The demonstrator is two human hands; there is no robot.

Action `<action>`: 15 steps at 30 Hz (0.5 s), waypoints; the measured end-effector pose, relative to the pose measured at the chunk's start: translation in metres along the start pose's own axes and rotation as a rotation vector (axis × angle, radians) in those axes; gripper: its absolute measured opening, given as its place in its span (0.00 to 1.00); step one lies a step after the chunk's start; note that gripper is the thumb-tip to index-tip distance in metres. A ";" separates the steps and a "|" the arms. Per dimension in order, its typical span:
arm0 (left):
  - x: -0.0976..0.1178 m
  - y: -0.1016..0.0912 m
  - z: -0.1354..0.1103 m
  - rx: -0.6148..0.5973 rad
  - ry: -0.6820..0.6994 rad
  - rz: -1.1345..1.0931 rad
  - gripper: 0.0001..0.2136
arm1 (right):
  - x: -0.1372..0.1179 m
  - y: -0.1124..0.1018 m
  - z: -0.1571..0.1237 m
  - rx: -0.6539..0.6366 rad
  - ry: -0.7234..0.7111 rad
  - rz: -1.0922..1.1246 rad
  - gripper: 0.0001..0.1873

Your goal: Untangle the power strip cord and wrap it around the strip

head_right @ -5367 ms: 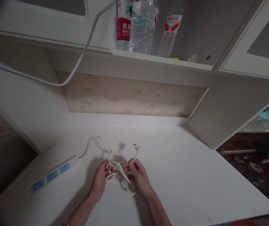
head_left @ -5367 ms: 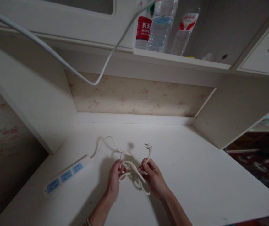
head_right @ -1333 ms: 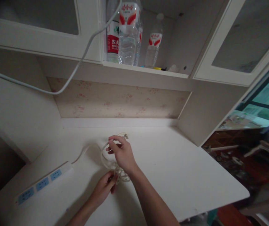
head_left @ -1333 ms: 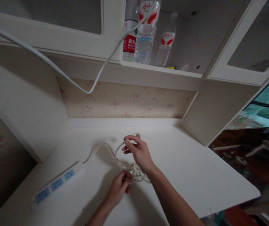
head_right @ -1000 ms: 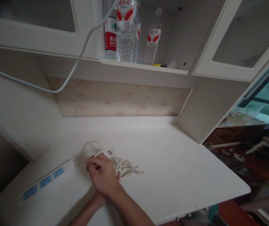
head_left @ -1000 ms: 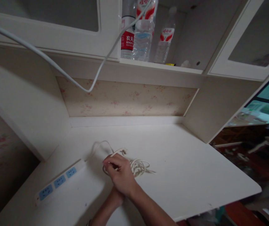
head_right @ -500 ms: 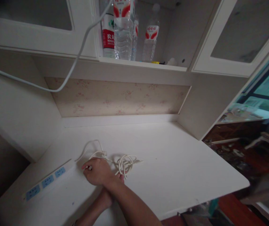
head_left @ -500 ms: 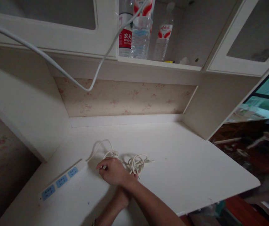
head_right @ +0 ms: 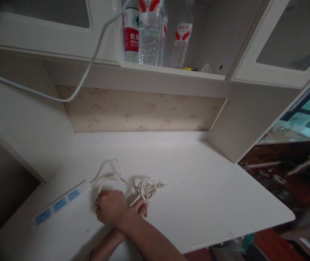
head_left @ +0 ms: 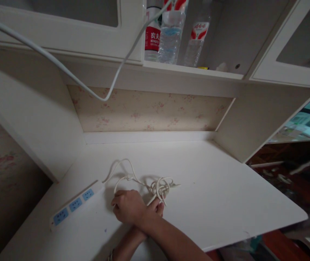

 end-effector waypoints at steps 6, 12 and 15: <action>-0.017 0.015 0.008 -0.062 0.019 0.071 0.17 | -0.001 0.012 0.000 -0.090 0.019 -0.068 0.09; -0.016 0.010 0.007 -0.028 -0.007 0.030 0.16 | 0.004 0.011 -0.004 -0.119 0.065 -0.063 0.12; -0.012 -0.011 0.006 0.146 -0.035 -0.035 0.14 | 0.000 -0.016 -0.016 0.019 0.082 0.025 0.11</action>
Point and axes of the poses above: each hand's wrist, its own z-axis towards the middle knuckle, its own y-axis out of the palm, x = y × z, the point moved 10 cm from there along z, towards the middle knuckle, and after that the axes turned 6 degrees about z, right-handed, at the moved point
